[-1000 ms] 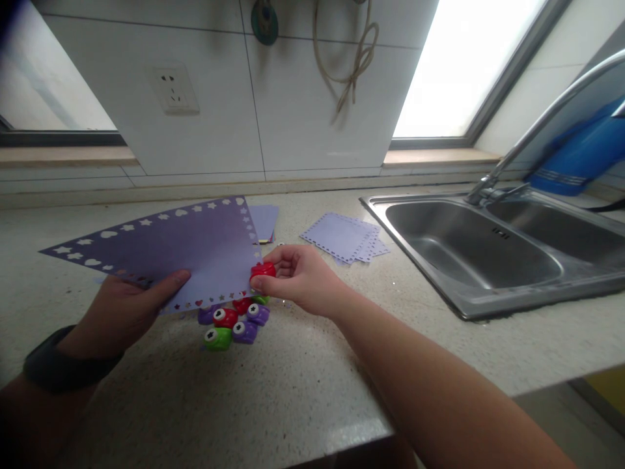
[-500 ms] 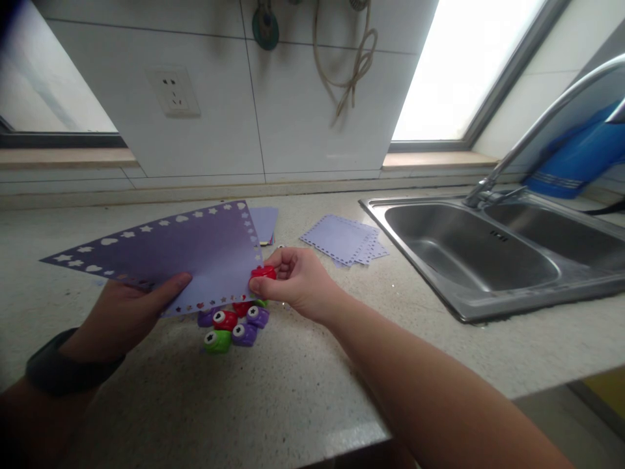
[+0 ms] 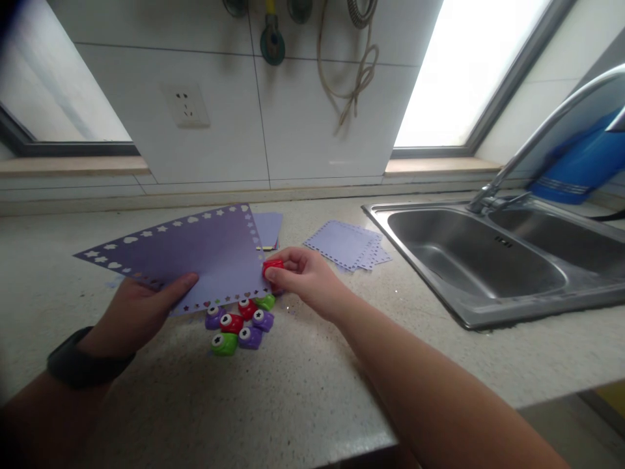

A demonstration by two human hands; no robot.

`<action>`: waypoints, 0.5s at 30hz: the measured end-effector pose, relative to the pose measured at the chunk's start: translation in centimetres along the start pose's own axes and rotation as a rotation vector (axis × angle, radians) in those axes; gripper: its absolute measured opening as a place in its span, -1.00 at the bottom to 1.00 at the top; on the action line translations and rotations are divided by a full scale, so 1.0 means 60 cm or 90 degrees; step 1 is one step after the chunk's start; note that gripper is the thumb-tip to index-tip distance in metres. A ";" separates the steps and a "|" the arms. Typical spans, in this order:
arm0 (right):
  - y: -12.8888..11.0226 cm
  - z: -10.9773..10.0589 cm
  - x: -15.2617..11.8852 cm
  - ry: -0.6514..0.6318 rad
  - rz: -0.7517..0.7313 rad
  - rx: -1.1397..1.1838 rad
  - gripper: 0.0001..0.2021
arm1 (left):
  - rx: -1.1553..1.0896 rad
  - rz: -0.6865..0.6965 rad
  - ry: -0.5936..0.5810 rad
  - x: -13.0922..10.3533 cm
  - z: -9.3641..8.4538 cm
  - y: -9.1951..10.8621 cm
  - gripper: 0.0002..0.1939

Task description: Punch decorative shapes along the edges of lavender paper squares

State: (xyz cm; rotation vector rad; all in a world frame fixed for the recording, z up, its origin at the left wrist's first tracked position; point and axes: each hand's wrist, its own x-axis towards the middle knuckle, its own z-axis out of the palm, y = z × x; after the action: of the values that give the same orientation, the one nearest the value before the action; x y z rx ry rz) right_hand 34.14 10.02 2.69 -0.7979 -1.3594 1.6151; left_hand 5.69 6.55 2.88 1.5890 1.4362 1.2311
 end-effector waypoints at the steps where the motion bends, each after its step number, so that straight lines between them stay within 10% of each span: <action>1: -0.001 -0.002 0.001 0.004 -0.005 0.005 -0.68 | -0.005 -0.005 -0.004 0.000 -0.001 0.000 -0.68; 8: -0.005 -0.017 0.007 0.091 -0.017 -0.010 -0.71 | -0.055 -0.005 0.011 0.004 -0.001 0.003 -0.57; 15: 0.001 -0.036 0.015 0.106 -0.044 -0.342 -0.73 | -0.099 -0.010 0.039 0.007 -0.002 0.001 -0.55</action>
State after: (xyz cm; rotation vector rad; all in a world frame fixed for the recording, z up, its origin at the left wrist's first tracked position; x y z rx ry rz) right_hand 35.65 11.76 2.22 -1.1545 -1.7001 1.1063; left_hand 5.58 6.95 3.04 1.4442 1.3533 1.3578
